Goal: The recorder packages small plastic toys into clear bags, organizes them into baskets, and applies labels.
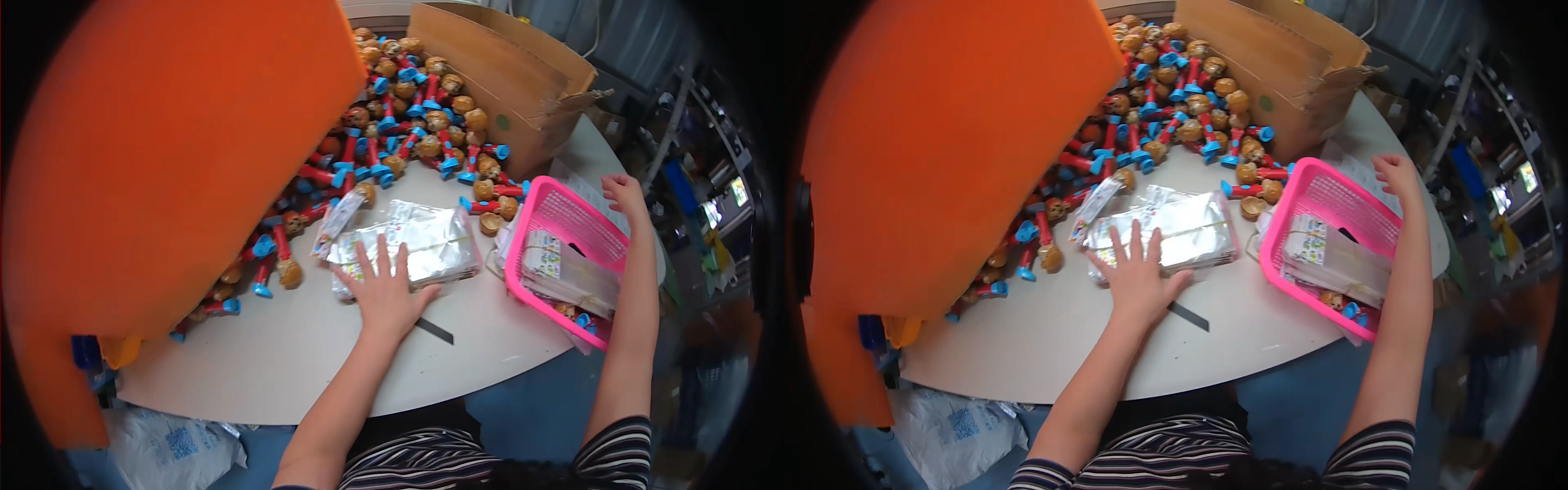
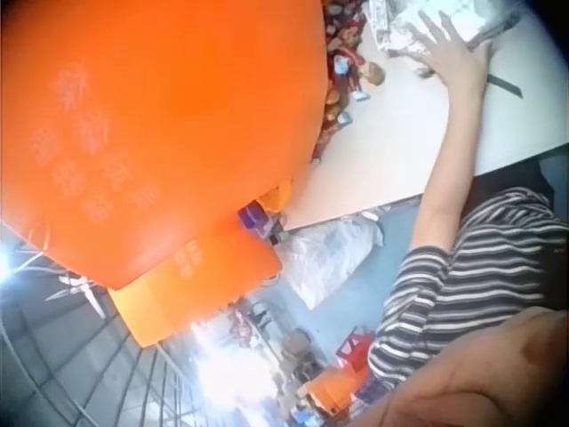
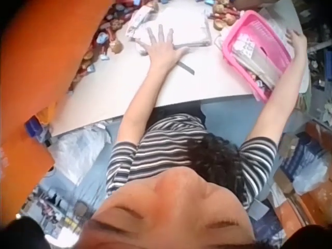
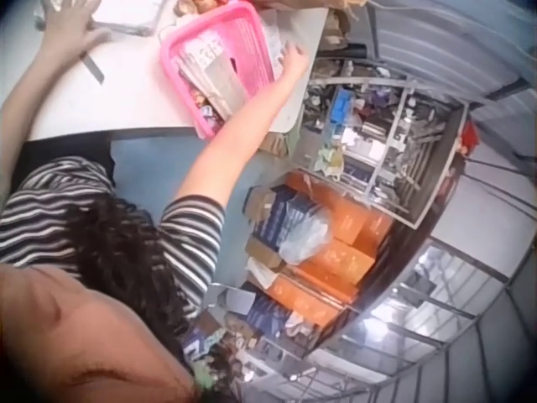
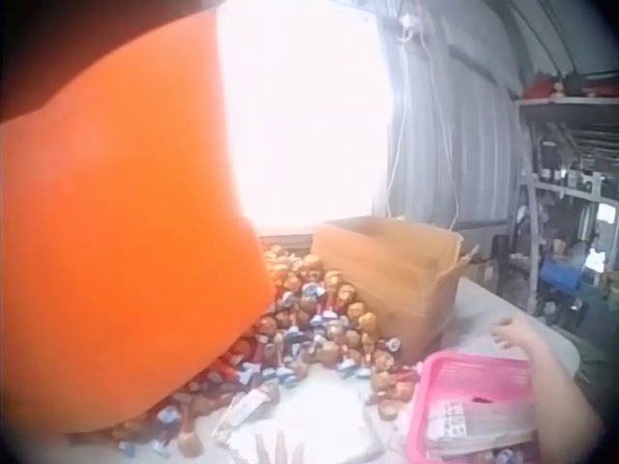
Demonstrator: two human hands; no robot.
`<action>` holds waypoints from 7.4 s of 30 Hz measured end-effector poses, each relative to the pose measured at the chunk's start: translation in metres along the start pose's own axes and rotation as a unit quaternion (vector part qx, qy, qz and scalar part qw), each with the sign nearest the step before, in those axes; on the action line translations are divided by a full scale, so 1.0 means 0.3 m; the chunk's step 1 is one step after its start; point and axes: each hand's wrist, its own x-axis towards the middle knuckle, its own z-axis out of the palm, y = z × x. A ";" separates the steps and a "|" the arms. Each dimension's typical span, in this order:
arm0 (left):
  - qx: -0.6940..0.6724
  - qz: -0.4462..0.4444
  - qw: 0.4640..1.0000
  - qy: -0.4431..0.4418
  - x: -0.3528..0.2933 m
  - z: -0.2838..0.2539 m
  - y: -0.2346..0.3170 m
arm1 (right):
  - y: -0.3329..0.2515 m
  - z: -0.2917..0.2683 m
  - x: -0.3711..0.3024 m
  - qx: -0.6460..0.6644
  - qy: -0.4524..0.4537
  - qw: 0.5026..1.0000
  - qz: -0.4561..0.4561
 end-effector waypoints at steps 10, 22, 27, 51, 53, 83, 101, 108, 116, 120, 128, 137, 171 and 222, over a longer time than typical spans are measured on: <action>0.039 -0.004 0.997 0.069 0.028 0.102 -0.002 | 0.847 -0.190 0.405 -0.153 0.049 0.981 0.107; 0.059 -0.025 0.997 0.039 0.051 0.099 0.030 | 0.640 -0.148 0.308 0.096 -0.055 0.923 0.367; 0.053 -0.029 0.998 0.014 0.054 0.088 0.031 | 0.628 -0.150 0.301 0.205 -0.038 0.906 0.370; 0.013 -0.024 0.999 0.035 0.022 0.036 0.037 | -0.262 -0.602 -0.202 0.377 0.092 0.910 -0.148; -0.043 -0.041 0.998 0.018 0.013 -0.038 0.078 | -0.272 -0.594 -0.279 0.416 0.082 0.891 -0.162; -0.959 -0.093 0.252 -0.096 -0.477 -0.205 -0.036 | -0.281 0.481 -1.156 0.700 -0.275 0.659 0.016; -0.542 -0.331 0.715 0.291 -0.714 -0.317 -1.019 | -0.105 0.450 -1.007 -0.139 0.061 0.891 -0.428; -0.502 -0.387 0.733 0.246 -0.626 -0.382 -0.996 | 0.031 0.467 -0.874 -0.255 0.145 0.855 -0.428; -0.045 -0.276 0.906 0.319 -0.572 -0.405 -0.703 | 0.044 0.490 -0.697 -0.240 0.174 0.880 -0.371; -0.331 -0.270 0.895 0.129 -0.474 -0.477 -0.548 | -0.087 0.528 -0.763 -0.118 0.203 0.895 -0.379; -0.366 -0.218 0.902 -0.067 0.042 -0.124 -0.376 | -0.186 0.728 -0.819 0.481 -0.284 0.778 0.289; -0.598 -0.334 0.725 -0.073 0.167 0.061 -0.339 | -0.242 0.875 -0.801 0.562 -0.237 0.712 0.347; -0.549 -0.235 0.802 -0.028 -0.458 -0.213 -0.344 | -0.287 0.909 -1.089 0.031 -0.207 0.629 -0.749; -0.451 -0.188 0.873 -0.011 -0.099 -0.029 -0.087 | -0.279 0.625 -1.111 -0.209 -0.268 0.909 -0.241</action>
